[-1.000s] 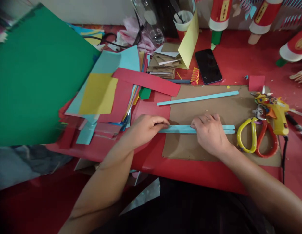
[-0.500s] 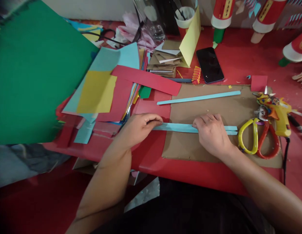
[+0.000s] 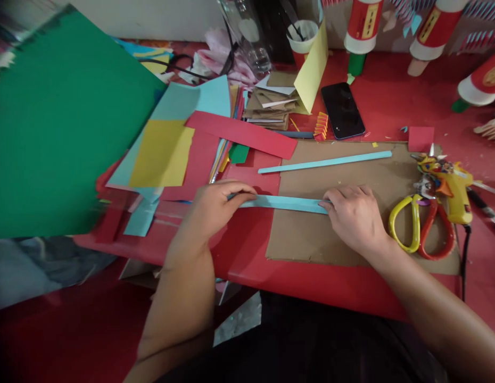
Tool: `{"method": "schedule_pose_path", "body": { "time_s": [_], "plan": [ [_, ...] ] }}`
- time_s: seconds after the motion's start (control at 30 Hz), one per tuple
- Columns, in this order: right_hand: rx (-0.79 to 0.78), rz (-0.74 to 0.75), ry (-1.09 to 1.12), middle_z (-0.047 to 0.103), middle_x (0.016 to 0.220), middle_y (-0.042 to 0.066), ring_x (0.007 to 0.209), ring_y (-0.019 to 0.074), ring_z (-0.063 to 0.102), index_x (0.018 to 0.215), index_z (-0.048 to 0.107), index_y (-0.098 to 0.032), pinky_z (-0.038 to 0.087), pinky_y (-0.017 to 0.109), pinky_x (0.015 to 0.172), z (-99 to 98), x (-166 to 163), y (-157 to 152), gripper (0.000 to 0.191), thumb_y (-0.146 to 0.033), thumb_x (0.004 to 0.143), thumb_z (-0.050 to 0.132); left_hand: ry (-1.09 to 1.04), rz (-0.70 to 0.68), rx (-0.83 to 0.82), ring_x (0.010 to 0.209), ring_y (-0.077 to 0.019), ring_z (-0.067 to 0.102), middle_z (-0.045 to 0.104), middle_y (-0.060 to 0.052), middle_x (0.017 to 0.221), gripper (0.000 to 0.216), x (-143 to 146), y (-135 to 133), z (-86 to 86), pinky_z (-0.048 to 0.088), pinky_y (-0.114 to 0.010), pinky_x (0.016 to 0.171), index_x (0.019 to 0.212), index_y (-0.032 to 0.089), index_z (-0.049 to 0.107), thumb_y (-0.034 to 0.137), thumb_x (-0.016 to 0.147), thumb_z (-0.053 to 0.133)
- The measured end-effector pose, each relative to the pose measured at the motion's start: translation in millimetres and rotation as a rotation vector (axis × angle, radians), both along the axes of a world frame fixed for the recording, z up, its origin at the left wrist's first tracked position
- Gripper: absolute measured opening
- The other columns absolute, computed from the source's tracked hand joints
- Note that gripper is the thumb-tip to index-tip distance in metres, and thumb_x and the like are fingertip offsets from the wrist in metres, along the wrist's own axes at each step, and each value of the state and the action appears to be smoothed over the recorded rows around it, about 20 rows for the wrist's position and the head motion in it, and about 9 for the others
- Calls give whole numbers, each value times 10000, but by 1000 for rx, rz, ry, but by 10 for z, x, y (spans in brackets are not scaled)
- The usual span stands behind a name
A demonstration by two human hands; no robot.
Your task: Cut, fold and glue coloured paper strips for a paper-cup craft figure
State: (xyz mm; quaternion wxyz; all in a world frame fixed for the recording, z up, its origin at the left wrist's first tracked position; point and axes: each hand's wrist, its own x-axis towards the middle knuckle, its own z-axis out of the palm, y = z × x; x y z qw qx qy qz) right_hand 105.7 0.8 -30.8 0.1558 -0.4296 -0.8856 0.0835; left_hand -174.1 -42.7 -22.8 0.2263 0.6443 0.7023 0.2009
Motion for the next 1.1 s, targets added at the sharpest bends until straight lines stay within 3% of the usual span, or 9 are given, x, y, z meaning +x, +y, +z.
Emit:
{"method": "schedule_pose_path", "body": {
  "time_s": [0.1, 0.2, 0.3, 0.37, 0.43, 0.63, 0.77, 0.93, 1.1],
  "plan": [
    [48, -48, -28, 723, 814, 73, 751, 238, 629, 839, 660, -193, 338, 342, 696, 6, 16, 20, 150, -216, 924, 538, 128, -11, 74, 846, -211, 663, 736, -34, 888, 150, -23, 1, -23, 525, -337, 799, 829, 220, 709, 188, 867, 568],
    [49, -77, -63, 722, 837, 86, 756, 240, 612, 864, 661, -194, 325, 345, 701, 18, 15, 33, 157, -194, 916, 513, 311, -12, 283, 950, -253, 645, 719, -74, 981, 225, 127, -22, -17, 509, -419, 865, 887, 213, 709, 111, 877, 509],
    [8, -82, -90, 720, 842, 88, 754, 234, 600, 864, 665, -196, 325, 340, 703, 21, -5, 44, 167, -195, 913, 506, 331, -230, 461, 990, -235, 630, 707, -71, 1034, 291, 458, -42, -16, 506, -411, 889, 932, 214, 707, 68, 898, 457],
    [-16, -96, -87, 720, 851, 94, 763, 234, 595, 877, 671, -195, 338, 340, 710, 14, -16, 54, 161, -215, 914, 515, 283, -418, 443, 913, -212, 634, 697, -65, 953, 251, 679, -31, -35, 522, -363, 823, 920, 197, 703, 82, 906, 480],
    [-30, -109, -61, 715, 865, 96, 786, 239, 590, 894, 678, -195, 357, 344, 719, 13, -14, 65, 148, -236, 911, 536, 243, -462, 364, 857, -203, 630, 674, -53, 885, 205, 822, 4, -69, 523, -338, 768, 904, 187, 693, 94, 904, 510],
    [138, -164, 85, 686, 966, 108, 903, 261, 563, 911, 703, -200, 409, 396, 778, 159, 69, -4, 198, -217, 934, 507, 23, -364, 195, 890, -205, 635, 683, -55, 918, 145, 882, 117, -127, 523, -333, 784, 933, 183, 657, 97, 883, 552],
    [38, 44, 0, 697, 825, 67, 814, 221, 574, 814, 710, -198, 421, 358, 753, 227, 123, -95, 206, -173, 919, 534, 127, -320, 84, 895, -238, 640, 701, -71, 939, 117, 954, 144, -23, 496, -354, 748, 930, 189, 644, 132, 890, 550],
    [-70, 50, -92, 695, 835, 63, 786, 196, 601, 853, 713, -186, 446, 321, 724, 198, 170, -68, 189, -133, 908, 541, 272, -317, -96, 831, -240, 656, 707, -58, 908, 73, 1040, 221, 189, 451, -320, 628, 943, 203, 626, 202, 899, 568],
    [-48, 119, -59, 693, 894, 94, 838, 216, 614, 880, 710, -153, 495, 343, 762, 151, 228, -88, 210, -98, 917, 510, 322, -377, 16, 852, -251, 647, 674, -66, 864, 67, 1082, 286, 171, 468, -332, 648, 858, 188, 628, 172, 880, 567]
  ]
}}
